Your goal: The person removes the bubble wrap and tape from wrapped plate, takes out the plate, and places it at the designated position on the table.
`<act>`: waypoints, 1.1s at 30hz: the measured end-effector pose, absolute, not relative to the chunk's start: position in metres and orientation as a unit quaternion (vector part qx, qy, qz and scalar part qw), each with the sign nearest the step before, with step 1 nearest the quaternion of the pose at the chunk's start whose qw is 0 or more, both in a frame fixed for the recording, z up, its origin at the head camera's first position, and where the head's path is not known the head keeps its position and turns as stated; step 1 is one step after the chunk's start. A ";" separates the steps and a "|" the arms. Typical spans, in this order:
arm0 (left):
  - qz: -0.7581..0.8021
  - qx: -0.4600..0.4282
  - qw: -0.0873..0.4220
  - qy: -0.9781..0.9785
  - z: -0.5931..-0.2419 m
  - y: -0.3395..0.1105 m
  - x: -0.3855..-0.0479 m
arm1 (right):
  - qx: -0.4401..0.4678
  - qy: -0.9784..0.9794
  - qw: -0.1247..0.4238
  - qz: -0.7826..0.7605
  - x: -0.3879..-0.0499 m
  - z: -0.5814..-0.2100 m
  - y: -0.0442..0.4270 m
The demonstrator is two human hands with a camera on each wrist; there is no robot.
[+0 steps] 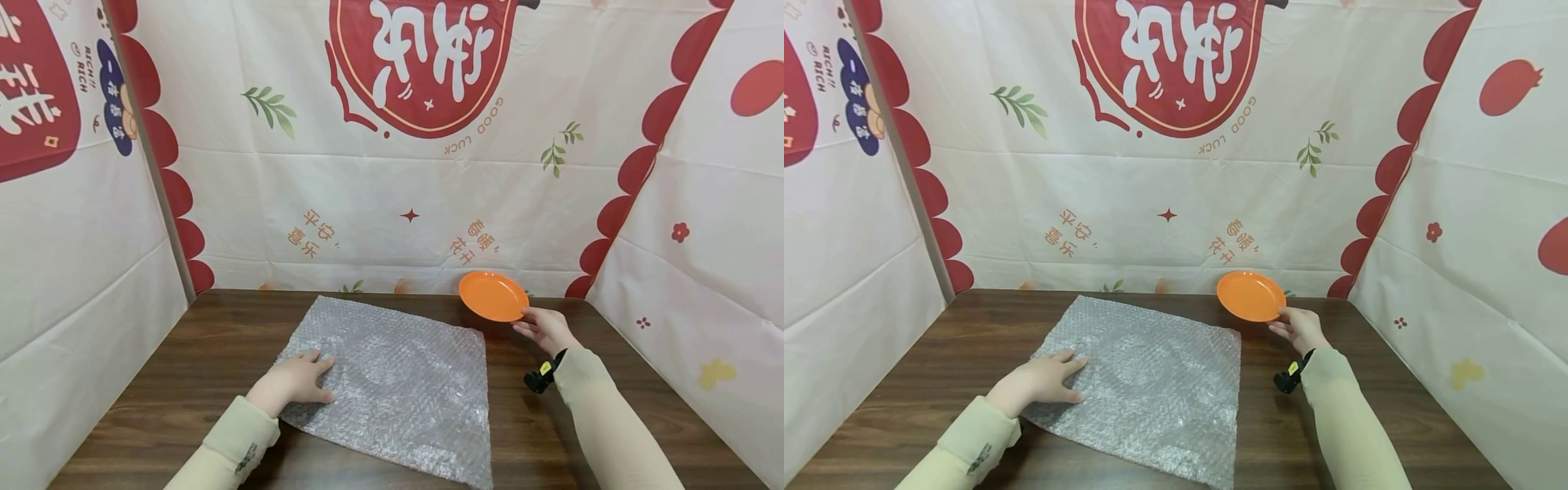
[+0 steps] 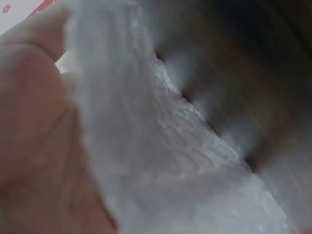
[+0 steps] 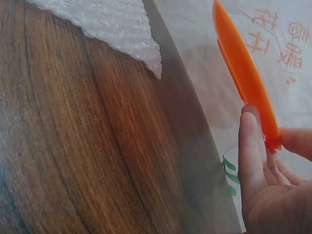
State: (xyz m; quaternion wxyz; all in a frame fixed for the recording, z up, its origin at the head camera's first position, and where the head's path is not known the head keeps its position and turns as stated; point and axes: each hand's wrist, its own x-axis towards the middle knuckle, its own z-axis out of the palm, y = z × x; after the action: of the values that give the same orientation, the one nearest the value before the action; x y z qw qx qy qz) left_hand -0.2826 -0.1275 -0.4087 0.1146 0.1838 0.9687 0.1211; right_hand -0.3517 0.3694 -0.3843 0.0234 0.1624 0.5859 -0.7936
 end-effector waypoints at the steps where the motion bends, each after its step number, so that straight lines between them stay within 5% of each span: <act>1: 0.122 0.183 0.115 0.969 -0.409 -0.128 -0.283 | 0.164 0.586 0.023 -0.793 -0.352 -0.384 0.369; 33: 0.102 0.184 0.100 0.972 -0.409 -0.128 -0.282 | 0.172 0.592 0.019 -0.787 -0.359 -0.387 0.358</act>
State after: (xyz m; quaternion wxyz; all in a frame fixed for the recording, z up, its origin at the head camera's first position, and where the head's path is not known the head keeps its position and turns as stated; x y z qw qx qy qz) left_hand -0.2820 -0.1282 -0.4094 0.1000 0.1842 0.9725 0.1016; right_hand -0.3589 0.3581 -0.3865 0.0188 0.1719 0.5922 -0.7870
